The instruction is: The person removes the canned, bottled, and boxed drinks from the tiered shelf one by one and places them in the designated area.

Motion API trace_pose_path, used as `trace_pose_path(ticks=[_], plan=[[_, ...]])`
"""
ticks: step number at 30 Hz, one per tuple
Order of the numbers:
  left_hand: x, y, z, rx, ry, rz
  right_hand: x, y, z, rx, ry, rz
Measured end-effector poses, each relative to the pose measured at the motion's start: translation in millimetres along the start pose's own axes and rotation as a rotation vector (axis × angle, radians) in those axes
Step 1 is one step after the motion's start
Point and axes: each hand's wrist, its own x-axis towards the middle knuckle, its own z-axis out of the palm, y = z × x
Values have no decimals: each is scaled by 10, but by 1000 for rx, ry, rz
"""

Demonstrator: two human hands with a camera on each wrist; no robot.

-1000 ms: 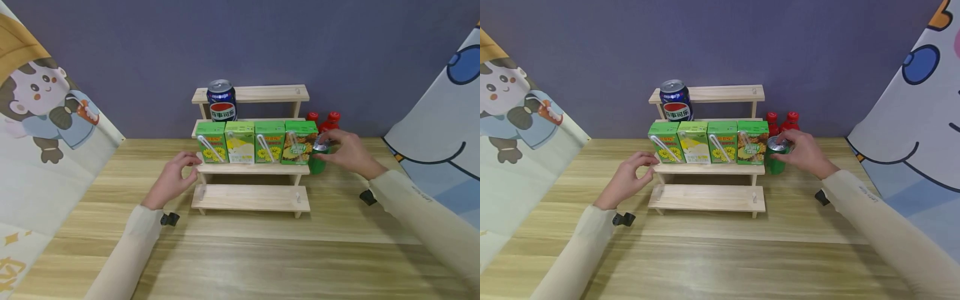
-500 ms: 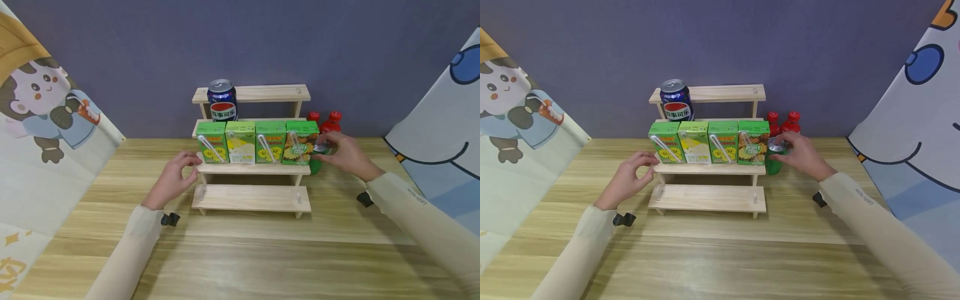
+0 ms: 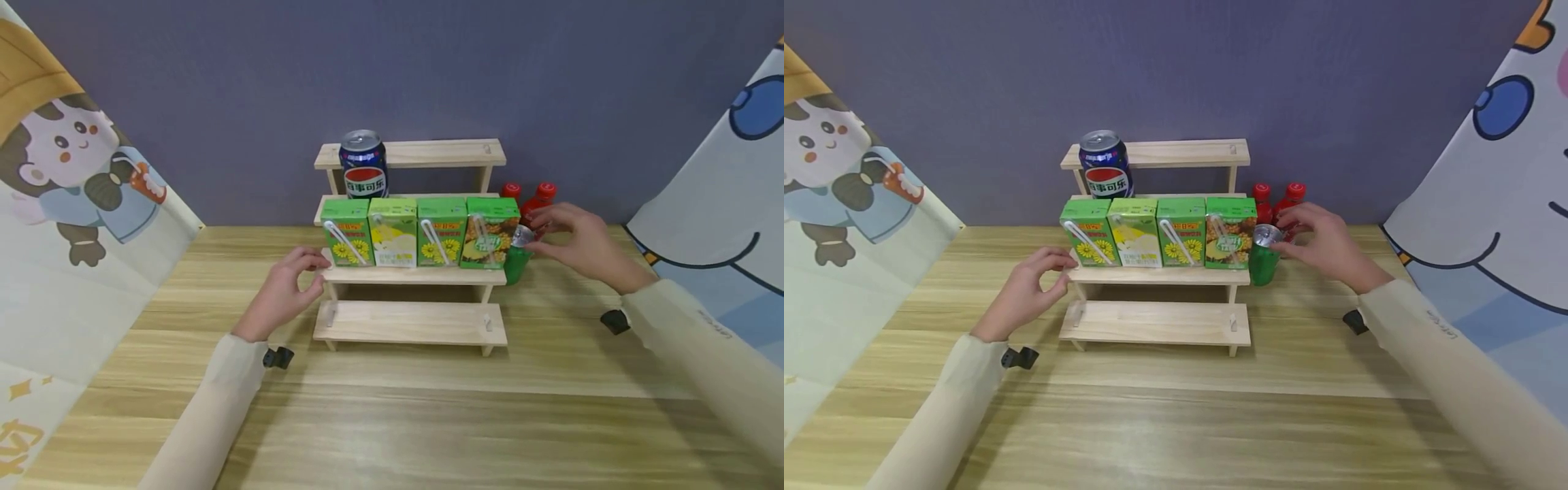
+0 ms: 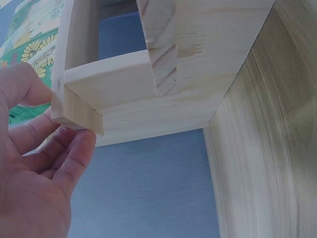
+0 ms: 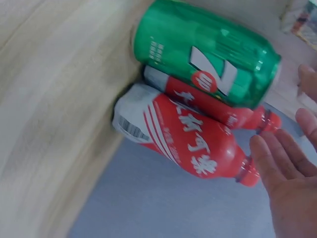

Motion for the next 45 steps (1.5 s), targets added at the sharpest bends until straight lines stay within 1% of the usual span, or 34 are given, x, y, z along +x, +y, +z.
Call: trace_pose_path(ticks=[5,7,11,15,19,23,27,31,33,37,39,41,45], plan=[[-6,6,10,-3,-6,2,-18,-86,-150,-73,101,-74],[-9,11,17,-6,-11,3,-5,-130,-219,-79,139,-112],[-14,21,26,-6,-13,-3,74,-267,-360,-55,203,-189],[-13,25,27,-5,-10,-6,201,-472,-481,-54,232,-243],[-10,25,26,-2,-8,-4,329,-714,-561,-63,233,-280],[-12,18,27,2,-8,0,420,-965,-549,-42,209,-340],[-19,14,24,2,-9,0,498,-1215,-461,-15,177,-415],[-18,17,16,8,-11,-4,619,-1449,-368,22,133,-451],[-15,19,13,9,-13,-6,696,-1546,-317,32,100,-452],[-14,19,11,11,-14,-10,884,-1685,-213,2,26,-451],[-15,19,10,11,-12,-11,997,-1738,-160,-14,-12,-435],[-16,19,8,9,-11,-11,1122,-1786,-111,-32,-56,-403],[-13,8,17,10,-7,-7,1372,-1879,-39,-77,-146,-312]])
